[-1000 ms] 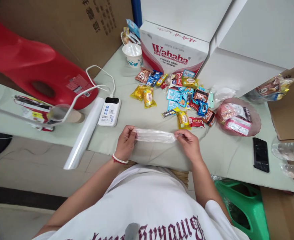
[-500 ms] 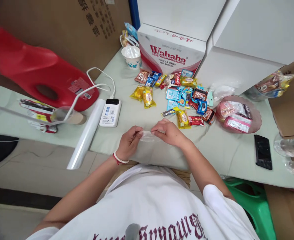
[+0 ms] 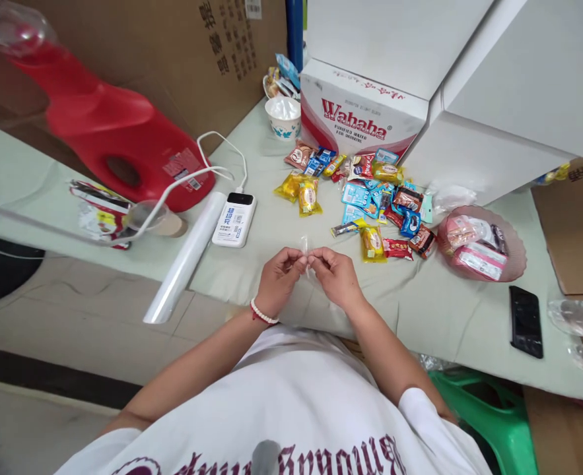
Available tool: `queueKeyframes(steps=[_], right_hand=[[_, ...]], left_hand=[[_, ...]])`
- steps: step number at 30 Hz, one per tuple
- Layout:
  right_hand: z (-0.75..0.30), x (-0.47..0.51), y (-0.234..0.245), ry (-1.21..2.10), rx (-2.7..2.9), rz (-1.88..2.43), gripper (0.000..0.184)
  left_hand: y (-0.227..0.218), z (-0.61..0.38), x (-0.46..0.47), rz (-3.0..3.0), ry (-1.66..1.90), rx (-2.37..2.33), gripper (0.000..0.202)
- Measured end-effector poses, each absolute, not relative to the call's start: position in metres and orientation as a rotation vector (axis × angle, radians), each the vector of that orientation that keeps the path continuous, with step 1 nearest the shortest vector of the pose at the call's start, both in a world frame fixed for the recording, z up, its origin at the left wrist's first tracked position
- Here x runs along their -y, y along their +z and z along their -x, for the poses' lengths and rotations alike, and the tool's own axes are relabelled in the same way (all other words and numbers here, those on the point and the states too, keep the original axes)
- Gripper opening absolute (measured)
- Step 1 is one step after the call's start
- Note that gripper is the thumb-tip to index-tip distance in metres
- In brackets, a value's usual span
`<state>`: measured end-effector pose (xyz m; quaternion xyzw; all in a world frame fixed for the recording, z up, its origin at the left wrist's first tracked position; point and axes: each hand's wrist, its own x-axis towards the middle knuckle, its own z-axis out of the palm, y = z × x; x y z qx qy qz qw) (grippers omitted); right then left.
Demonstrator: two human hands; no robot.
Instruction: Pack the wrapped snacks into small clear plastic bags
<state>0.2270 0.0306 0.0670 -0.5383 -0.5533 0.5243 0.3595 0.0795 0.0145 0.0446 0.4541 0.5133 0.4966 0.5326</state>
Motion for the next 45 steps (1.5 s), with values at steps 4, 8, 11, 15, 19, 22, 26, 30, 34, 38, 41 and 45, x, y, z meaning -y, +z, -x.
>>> queueKeyframes(steps=[4,8,11,15,19,22,26,30,34,38,41,45], right_hand=[[-0.239,-0.029,0.068,1.239,1.452,1.403,0.028],[-0.255,-0.03,0.064,1.112,1.36,1.41,0.027],[-0.257,-0.03,0.056,1.096,1.159,1.404,0.031],[-0.249,-0.031,0.045,1.072,1.013,1.508,0.034],[-0.244,-0.031,0.039,0.876,1.199,1.566,0.033],[-0.242,-0.031,0.037,0.794,1.269,1.572,0.034],[-0.24,-0.034,0.03,0.872,1.116,1.531,0.037],[-0.24,-0.042,0.026,0.959,0.873,1.481,0.038],[-0.251,-0.05,0.035,0.89,0.835,1.437,0.035],[-0.271,-0.056,0.046,0.752,1.118,1.512,0.034],[-0.284,-0.061,0.047,0.654,1.216,1.539,0.038],[-0.294,-0.053,0.044,0.916,0.984,1.587,0.058]], left_hand=[[0.037,-0.075,-0.02,-1.014,1.228,-1.223,0.027],[0.035,-0.061,-0.022,-0.852,1.244,-1.163,0.037],[0.037,-0.057,-0.023,-0.676,1.188,-1.032,0.046],[0.036,-0.062,-0.026,-0.563,1.209,-1.023,0.053],[0.029,-0.065,-0.03,-0.622,1.271,-1.223,0.047],[0.027,-0.066,-0.029,-0.597,1.244,-1.293,0.044],[0.025,-0.077,-0.018,-0.625,1.125,-1.269,0.063],[0.022,-0.091,-0.008,-0.906,0.994,-1.364,0.058],[0.023,-0.084,-0.012,-0.935,0.973,-1.215,0.034],[0.031,-0.067,-0.017,-0.758,0.893,-1.072,0.042],[0.034,-0.06,-0.017,-0.818,0.802,-1.097,0.042],[0.034,-0.059,-0.015,-0.933,0.854,-1.211,0.047]])
